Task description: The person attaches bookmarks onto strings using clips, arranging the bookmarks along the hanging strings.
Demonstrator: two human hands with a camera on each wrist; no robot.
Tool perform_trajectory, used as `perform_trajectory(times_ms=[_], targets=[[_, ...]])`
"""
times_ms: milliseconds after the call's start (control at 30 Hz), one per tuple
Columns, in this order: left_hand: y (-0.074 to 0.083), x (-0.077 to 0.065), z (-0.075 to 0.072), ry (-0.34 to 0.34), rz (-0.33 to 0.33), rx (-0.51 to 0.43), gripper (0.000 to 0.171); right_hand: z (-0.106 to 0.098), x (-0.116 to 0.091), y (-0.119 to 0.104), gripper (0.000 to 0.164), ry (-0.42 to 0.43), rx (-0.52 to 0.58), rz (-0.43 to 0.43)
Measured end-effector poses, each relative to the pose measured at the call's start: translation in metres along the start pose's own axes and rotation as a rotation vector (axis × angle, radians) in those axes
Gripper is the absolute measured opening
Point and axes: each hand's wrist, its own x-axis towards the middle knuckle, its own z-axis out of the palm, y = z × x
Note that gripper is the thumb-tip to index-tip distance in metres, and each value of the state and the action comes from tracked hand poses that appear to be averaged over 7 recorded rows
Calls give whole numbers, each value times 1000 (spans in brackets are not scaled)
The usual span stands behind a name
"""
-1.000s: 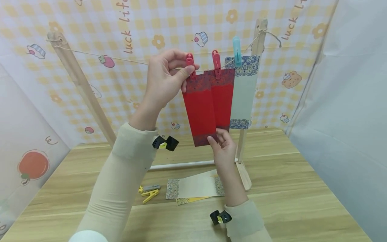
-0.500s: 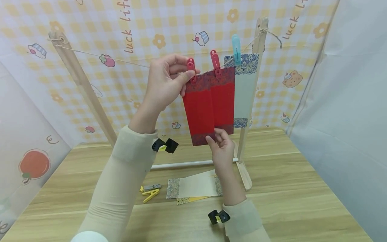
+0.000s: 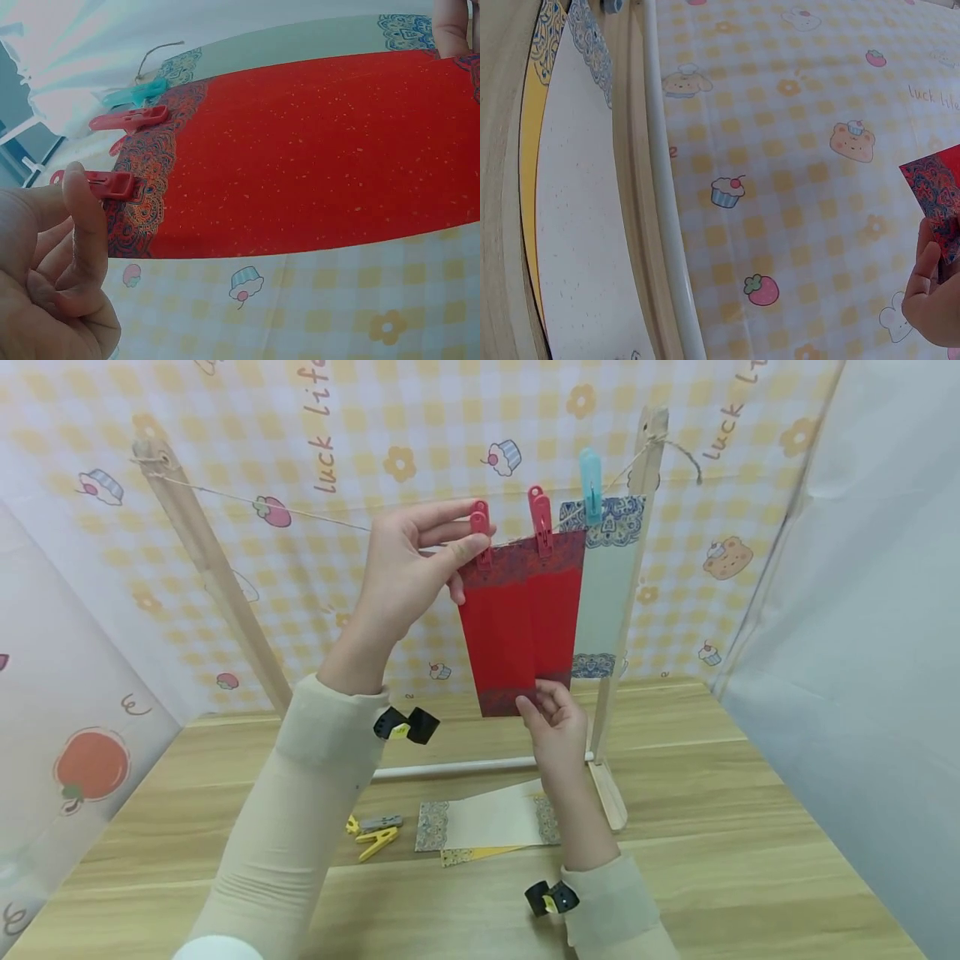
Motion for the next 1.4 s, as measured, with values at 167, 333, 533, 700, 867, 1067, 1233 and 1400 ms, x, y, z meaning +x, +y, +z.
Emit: perform_trajectory(times_ms=[167,333,533,700,867,1067,1233,1400], targets=[[-2,-1,0,11,11,-11,41,-2,-1,2,22,7,20,3],[-3,-5,-2,24,53,-9,38,-4,-4,3,23,1,28,16],[1,-11,-3,50,55,-8,33,-6,-2,3,26,8,31,22],[5,-14,-6,73,66,-11,29,-10,1,3,27,8,35,17],[3,-18,-8,86,67,-13,28,-14,3,2,26,-2,47,-11],[0,-21,-10,91,78,-3,26,-18,4,2,16,-38,40,-51],[-2,-26,-11,92,95,-3,25,-22,4,-1,14,-34,26,-34],[-4,-33,-13,94,105,-24,23,-28,1,-7,11,-38,9,24]])
